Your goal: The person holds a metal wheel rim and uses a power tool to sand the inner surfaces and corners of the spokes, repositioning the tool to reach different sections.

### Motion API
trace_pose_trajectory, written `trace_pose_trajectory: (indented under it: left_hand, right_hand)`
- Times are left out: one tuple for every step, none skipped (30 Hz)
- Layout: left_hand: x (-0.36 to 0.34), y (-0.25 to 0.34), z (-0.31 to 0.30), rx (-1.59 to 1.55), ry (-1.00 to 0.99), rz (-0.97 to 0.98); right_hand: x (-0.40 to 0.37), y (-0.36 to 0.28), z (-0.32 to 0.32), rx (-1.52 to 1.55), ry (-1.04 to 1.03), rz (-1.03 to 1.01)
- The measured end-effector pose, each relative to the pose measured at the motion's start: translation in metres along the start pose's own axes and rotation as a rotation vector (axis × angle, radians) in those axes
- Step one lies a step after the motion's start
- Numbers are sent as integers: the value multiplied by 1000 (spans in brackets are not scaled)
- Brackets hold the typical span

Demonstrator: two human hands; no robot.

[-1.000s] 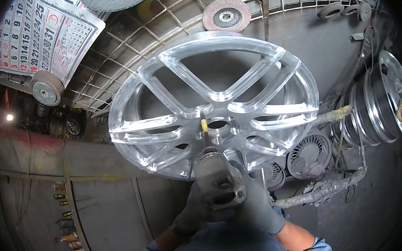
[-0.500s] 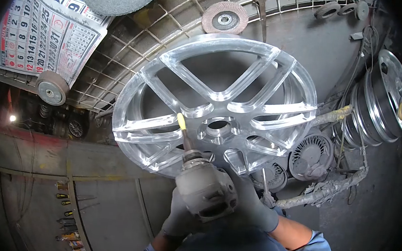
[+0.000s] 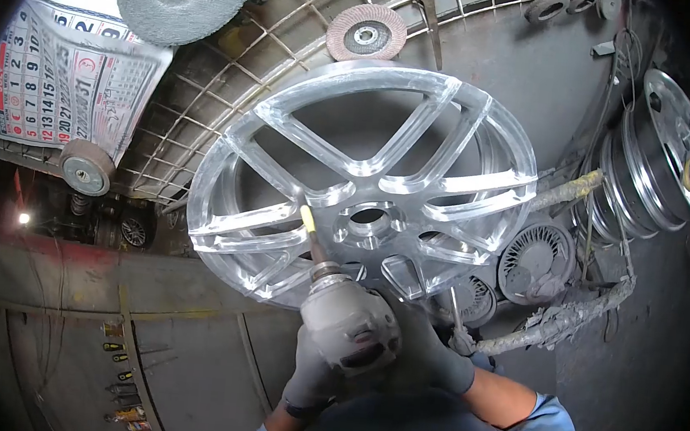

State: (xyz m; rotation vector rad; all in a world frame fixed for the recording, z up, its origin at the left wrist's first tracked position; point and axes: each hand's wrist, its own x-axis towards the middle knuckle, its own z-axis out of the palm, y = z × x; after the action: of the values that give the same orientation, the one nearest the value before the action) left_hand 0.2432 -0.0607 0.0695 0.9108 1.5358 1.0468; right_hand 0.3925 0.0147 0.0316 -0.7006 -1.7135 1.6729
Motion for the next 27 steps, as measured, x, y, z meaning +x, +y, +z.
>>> trace_pose_trajectory:
  left_hand:
    - [5,-4,-1,-24,-9,-44]
    - [8,-8,-2,-48,-17,-88]
    - [10,-12,-2,-49,-20,-91]
    - [12,-15,-3,105,-79,13]
    - [13,-17,-3,258,-135,118]
    - [12,-15,0,255,-134,118]
    - [11,-11,6,122,-102,10]
    - [12,-8,10,-12,-70,-97]
    - [17,-9,9,-17,-69,-96]
    - [24,-13,7,87,-137,13]
    - [28,-15,5,192,-203,120]
    - [30,-15,4,188,-199,121]
    - [32,-13,2,239,-226,221]
    - [33,-13,0,290,-254,321]
    - [31,-15,-4,289,-252,320]
    - [28,-19,-10,396,-247,371]
    - [26,-21,-13,504,-241,422]
    - [25,-19,-13,501,-236,423]
    - [23,-14,-11,497,-217,435]
    - [22,-9,-10,493,-199,447]
    - [21,-7,-9,488,-196,449]
    - [20,-5,-9,475,-210,403]
    - [19,-4,-9,462,-225,357]
    - [22,-6,-10,455,-219,360]
    - [27,-9,-13,454,-280,333]
    - [31,-12,-14,452,-340,308]
    - [33,-16,-13,443,-333,313]
  right_hand:
    - [-1,7,3,-24,56,-54]
    - [-1,12,4,-48,113,-107]
    - [-1,16,4,-48,115,-104]
    - [-1,19,2,-133,119,-141]
    - [-1,21,0,-218,122,-180]
    - [-3,23,0,-220,119,-178]
    - [-6,25,0,-297,114,-147]
    - [-7,26,-1,-373,109,-115]
    - [-7,23,-3,-377,105,-115]
    - [-7,17,-6,-345,84,-35]
    - [-6,14,-7,-311,62,46]
    - [-5,14,-6,-313,57,45]
    - [-4,14,-5,-319,46,49]
    - [-4,15,-5,-324,36,54]
    - [-3,14,-3,-325,33,54]
    - [-2,14,-2,-355,34,-6]
    - [-1,14,-1,-386,35,-66]
    - [-1,16,0,-389,30,-68]
    - [-1,21,1,-359,29,-121]
    - [0,24,1,-331,28,-174]
    - [0,25,1,-336,24,-174]
    - [1,25,0,-325,33,-186]
    - [1,24,0,-314,41,-198]
    - [1,22,-1,-321,35,-199]
    - [-1,19,-2,-327,54,-217]
    - [-2,18,-2,-335,72,-236]
    - [-3,20,-1,-343,62,-237]
